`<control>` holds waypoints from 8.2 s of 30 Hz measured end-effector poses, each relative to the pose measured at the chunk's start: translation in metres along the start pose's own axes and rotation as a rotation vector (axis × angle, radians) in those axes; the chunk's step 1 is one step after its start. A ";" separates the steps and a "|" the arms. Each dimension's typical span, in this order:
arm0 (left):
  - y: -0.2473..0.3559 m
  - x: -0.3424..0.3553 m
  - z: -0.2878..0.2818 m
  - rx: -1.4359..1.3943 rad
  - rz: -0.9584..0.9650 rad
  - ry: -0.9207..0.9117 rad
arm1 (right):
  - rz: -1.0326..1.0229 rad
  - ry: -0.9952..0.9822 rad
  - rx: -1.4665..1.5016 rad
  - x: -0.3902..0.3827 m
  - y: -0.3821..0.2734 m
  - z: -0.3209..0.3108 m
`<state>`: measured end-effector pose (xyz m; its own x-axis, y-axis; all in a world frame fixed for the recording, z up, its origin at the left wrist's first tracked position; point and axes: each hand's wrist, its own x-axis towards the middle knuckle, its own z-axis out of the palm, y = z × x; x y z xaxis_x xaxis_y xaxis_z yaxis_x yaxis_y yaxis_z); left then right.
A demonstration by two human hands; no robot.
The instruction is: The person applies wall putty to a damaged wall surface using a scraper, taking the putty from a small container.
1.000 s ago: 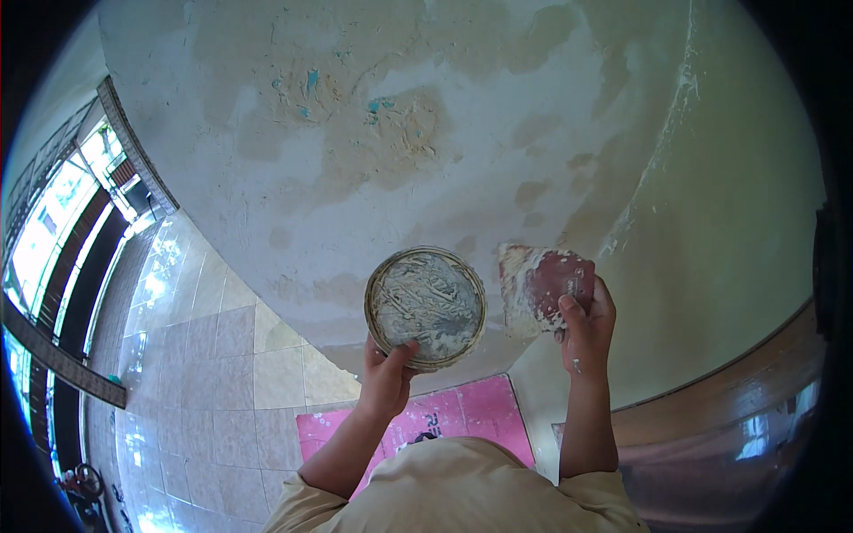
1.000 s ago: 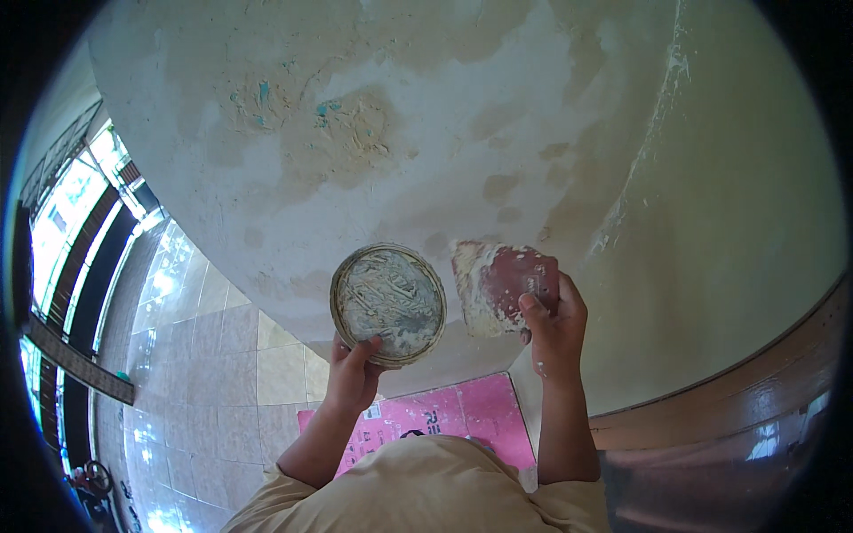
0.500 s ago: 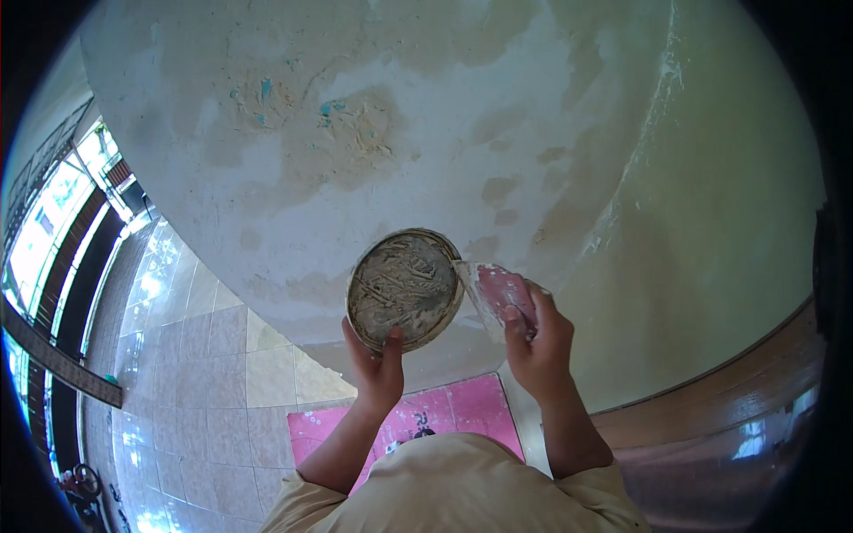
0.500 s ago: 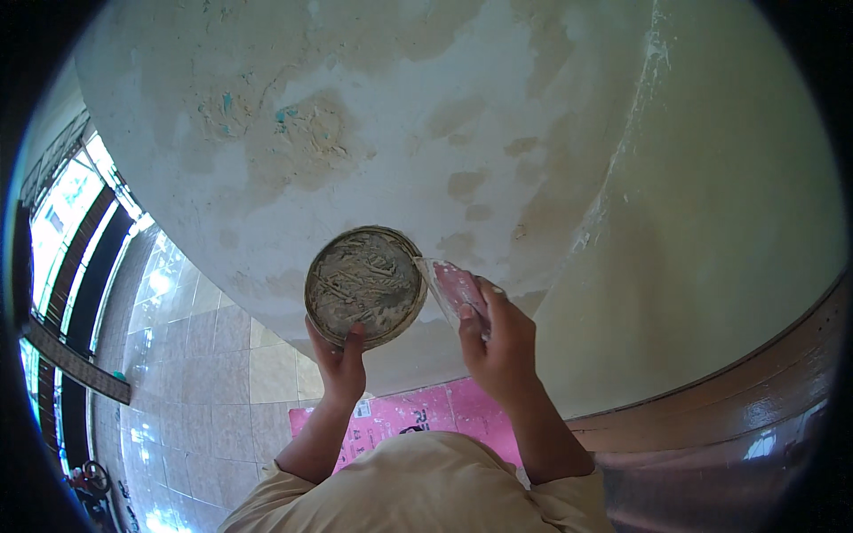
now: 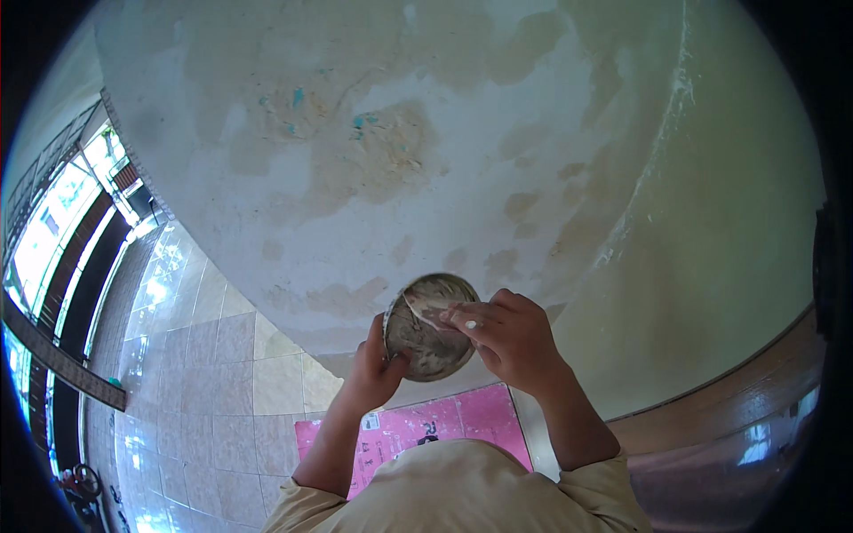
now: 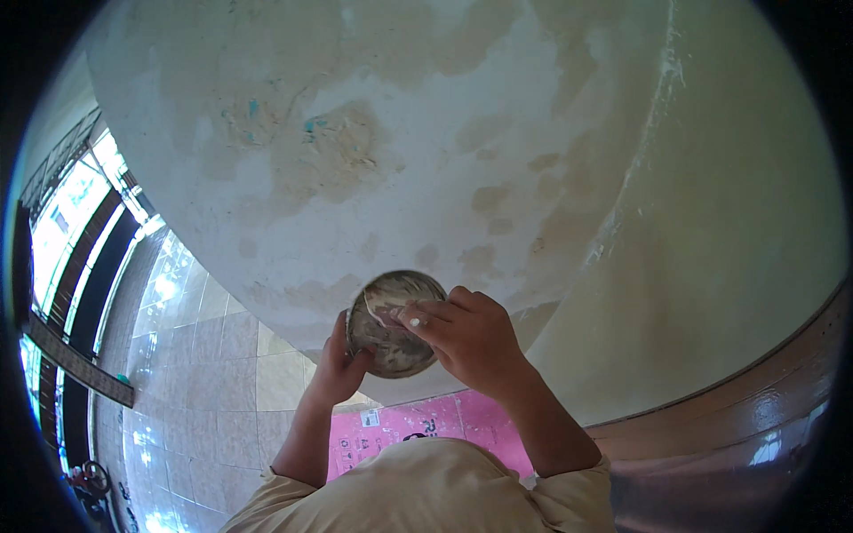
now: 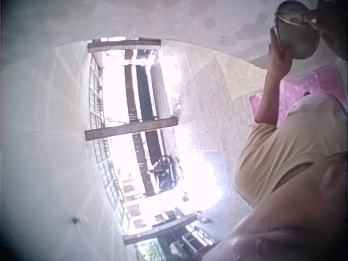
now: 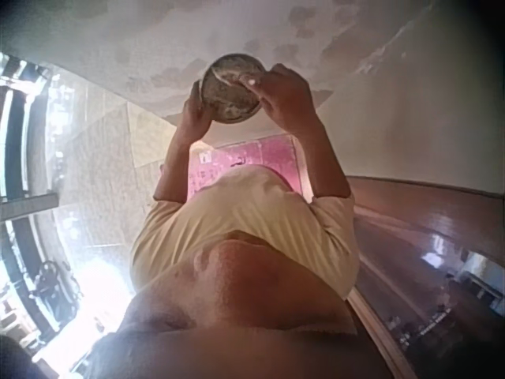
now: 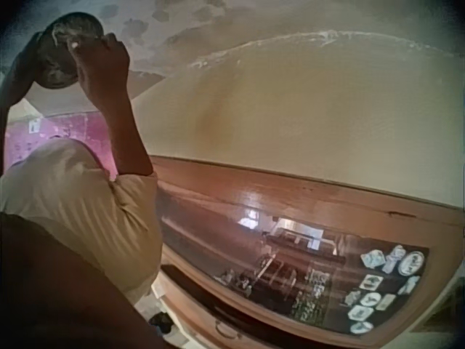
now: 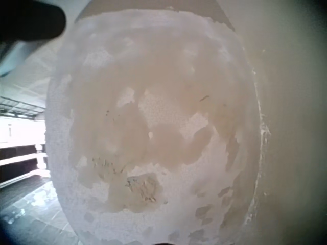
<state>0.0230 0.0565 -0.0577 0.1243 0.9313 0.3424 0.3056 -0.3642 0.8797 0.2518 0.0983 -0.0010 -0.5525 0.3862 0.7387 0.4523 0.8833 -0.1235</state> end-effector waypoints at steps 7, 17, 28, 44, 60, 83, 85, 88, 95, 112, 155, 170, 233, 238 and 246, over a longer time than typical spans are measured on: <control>-0.034 -0.024 -0.033 -0.231 -0.113 0.011 | 0.044 -0.097 0.298 0.048 -0.007 -0.007; -0.037 -0.036 -0.069 -0.428 -0.145 0.124 | -0.414 0.450 -0.649 0.157 0.016 -0.003; -0.049 -0.037 -0.084 -0.520 -0.161 0.105 | -0.341 0.461 -0.716 0.160 0.028 0.014; -0.065 -0.039 -0.095 -0.561 -0.173 0.057 | -0.203 0.494 -0.713 0.135 0.026 0.056; -0.085 -0.051 -0.106 -0.521 -0.208 0.002 | -0.105 0.558 -0.813 0.112 0.040 0.082; -0.095 -0.051 -0.116 -0.576 -0.238 -0.030 | 0.030 0.651 -0.720 0.120 0.019 0.078; -0.094 -0.051 -0.114 -0.596 -0.235 -0.042 | 0.052 0.595 -0.738 0.132 0.020 0.079; -0.096 -0.050 -0.118 -0.591 -0.200 -0.104 | 0.080 0.512 -0.764 0.118 0.019 0.084; -0.102 -0.055 -0.114 -0.624 -0.260 -0.023 | -0.047 0.584 -0.463 0.108 0.000 0.033; -0.101 -0.053 -0.113 -0.656 -0.251 -0.044 | 0.280 0.194 -0.179 0.177 0.026 -0.071; -0.090 -0.052 -0.113 -0.653 -0.247 -0.045 | 0.315 -0.099 -0.187 0.249 0.012 -0.102; -0.088 -0.057 -0.111 -0.648 -0.263 -0.009 | 0.019 -0.071 -0.301 0.270 0.005 -0.076; -0.091 -0.056 -0.114 -0.635 -0.258 -0.045 | 0.100 0.180 -0.240 0.239 -0.001 -0.051; -0.088 -0.057 -0.113 -0.654 -0.294 -0.022 | 0.126 0.157 -0.253 0.236 0.008 -0.047; -0.089 -0.056 -0.114 -0.627 -0.243 -0.033 | 0.095 0.195 -0.173 0.231 0.007 -0.043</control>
<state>-0.1186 0.0367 -0.1173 0.1532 0.9822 0.1089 -0.2763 -0.0632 0.9590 0.1575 0.1823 0.1973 -0.3647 0.3917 0.8447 0.6177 0.7806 -0.0953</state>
